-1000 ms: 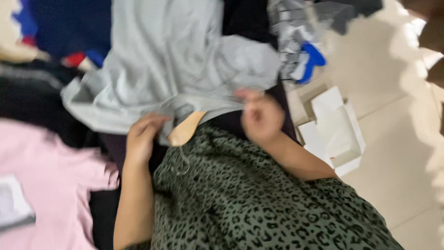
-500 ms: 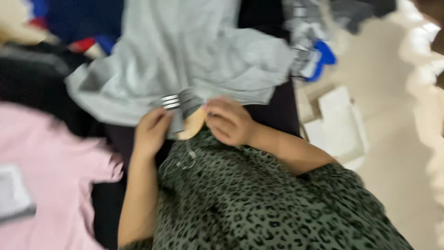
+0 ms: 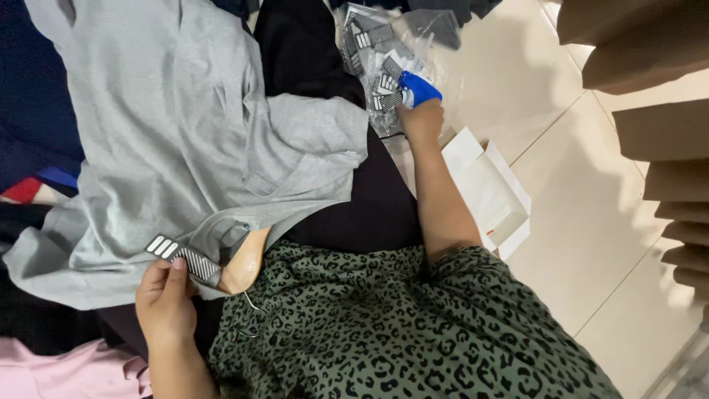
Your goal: The person uses a tagging gun to attach labels to several t-shirts, handling pink, grey, and navy shirts one by one.
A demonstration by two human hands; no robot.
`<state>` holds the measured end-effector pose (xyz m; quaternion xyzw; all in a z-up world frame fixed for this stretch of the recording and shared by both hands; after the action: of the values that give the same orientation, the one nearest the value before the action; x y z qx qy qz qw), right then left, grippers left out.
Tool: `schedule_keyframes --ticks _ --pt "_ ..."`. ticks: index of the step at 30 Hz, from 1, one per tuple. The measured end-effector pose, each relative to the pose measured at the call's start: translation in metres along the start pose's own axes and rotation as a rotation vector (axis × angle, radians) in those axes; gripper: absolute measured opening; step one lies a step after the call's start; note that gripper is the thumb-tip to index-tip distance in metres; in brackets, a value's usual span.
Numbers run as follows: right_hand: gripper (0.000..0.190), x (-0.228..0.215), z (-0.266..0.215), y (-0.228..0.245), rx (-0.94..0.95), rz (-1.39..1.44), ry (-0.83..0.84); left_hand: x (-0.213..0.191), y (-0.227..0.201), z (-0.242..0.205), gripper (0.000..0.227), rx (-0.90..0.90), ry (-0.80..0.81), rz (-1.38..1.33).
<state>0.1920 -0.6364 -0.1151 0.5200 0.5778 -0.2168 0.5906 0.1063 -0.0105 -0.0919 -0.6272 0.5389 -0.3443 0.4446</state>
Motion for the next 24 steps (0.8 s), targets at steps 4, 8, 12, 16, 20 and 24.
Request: schedule_keyframes --ticks 4,8,12,16,20,24 --pt "0.079 -0.003 0.0 -0.013 0.148 0.058 -0.003 -0.013 0.022 -0.003 0.012 -0.075 -0.155 -0.328" --pt "0.053 -0.02 0.003 -0.033 0.328 0.618 -0.025 0.005 -0.005 -0.016 0.013 0.042 -0.04 -0.6" --pt "0.03 -0.062 -0.001 -0.027 -0.015 1.415 0.17 0.004 0.005 -0.022 0.018 0.086 -0.341 -0.587" --pt "0.037 -0.104 -0.104 0.013 -0.329 1.456 0.45 0.033 -0.036 -0.038 0.029 0.208 -0.391 -0.59" --pt "0.04 -0.127 -0.288 0.064 -0.23 1.431 0.921 0.063 -0.083 -0.063 0.042 0.359 -0.262 -0.612" --pt "0.029 -0.074 -0.353 0.061 -0.286 1.204 1.047 0.069 -0.101 -0.092 0.028 0.394 -0.235 -0.469"
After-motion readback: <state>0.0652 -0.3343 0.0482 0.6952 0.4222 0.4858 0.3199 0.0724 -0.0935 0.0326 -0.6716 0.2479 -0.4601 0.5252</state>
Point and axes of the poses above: each hand's wrist, its own z-axis towards the middle knuckle, its own x-axis out of the palm, y = z × x, the point moved 7 cm from there along z, towards the middle knuckle, and after that the axes turned 2 degrees about -y, right-handed, at the moved point
